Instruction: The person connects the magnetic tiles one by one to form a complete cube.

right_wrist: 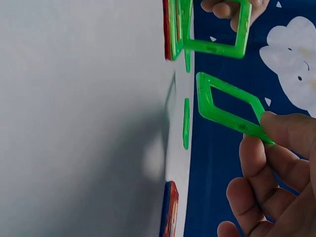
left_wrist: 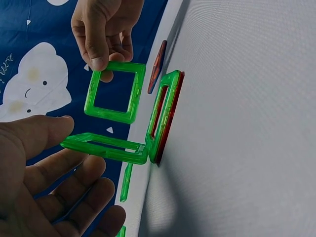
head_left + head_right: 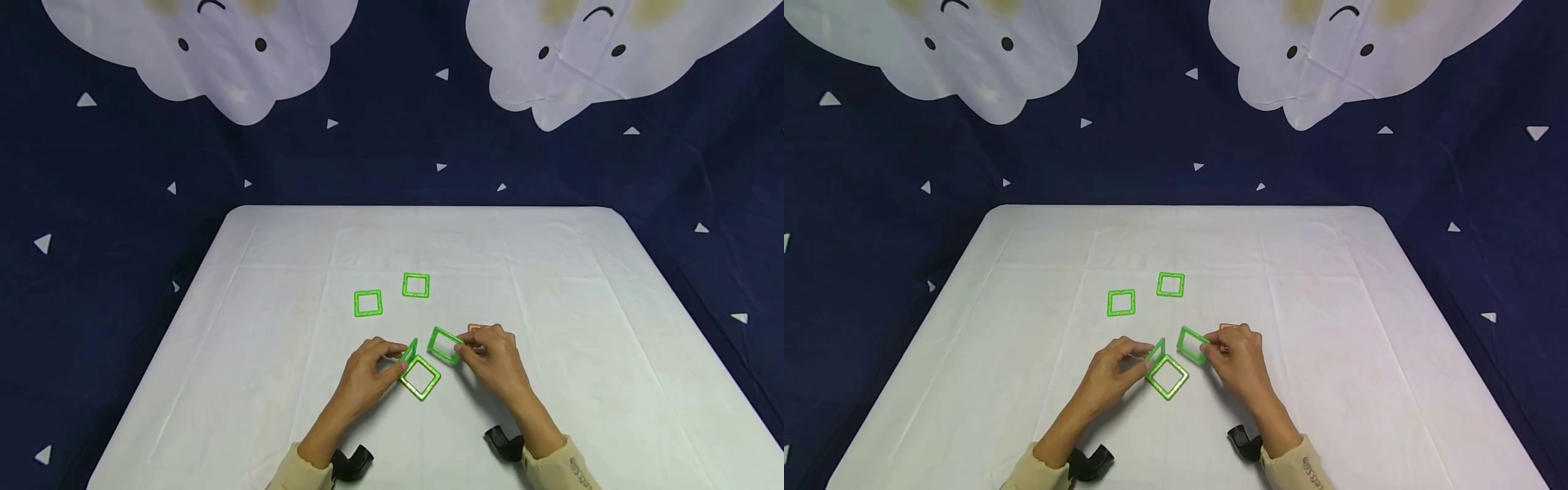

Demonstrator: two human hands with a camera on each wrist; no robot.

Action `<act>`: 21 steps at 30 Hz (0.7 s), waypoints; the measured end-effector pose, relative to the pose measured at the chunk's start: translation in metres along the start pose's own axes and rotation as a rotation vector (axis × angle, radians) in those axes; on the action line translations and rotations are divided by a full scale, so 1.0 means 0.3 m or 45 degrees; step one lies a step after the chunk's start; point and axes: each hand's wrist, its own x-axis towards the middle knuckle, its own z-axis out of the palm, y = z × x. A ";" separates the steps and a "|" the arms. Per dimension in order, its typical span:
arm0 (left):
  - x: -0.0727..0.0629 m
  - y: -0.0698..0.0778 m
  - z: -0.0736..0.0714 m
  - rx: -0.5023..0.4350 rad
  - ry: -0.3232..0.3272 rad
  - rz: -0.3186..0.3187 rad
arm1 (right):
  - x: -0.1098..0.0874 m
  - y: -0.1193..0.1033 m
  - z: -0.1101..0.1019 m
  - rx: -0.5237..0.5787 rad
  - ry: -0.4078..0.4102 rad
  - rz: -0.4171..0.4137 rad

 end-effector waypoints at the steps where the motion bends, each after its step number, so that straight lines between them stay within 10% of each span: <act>1: 0.000 0.000 0.000 0.000 0.001 0.001 | -0.002 -0.002 0.004 -0.011 0.006 -0.010; 21: -0.007 -0.002 0.000 0.008 -0.002 -0.010 | -0.009 -0.038 0.047 -0.150 0.025 -0.080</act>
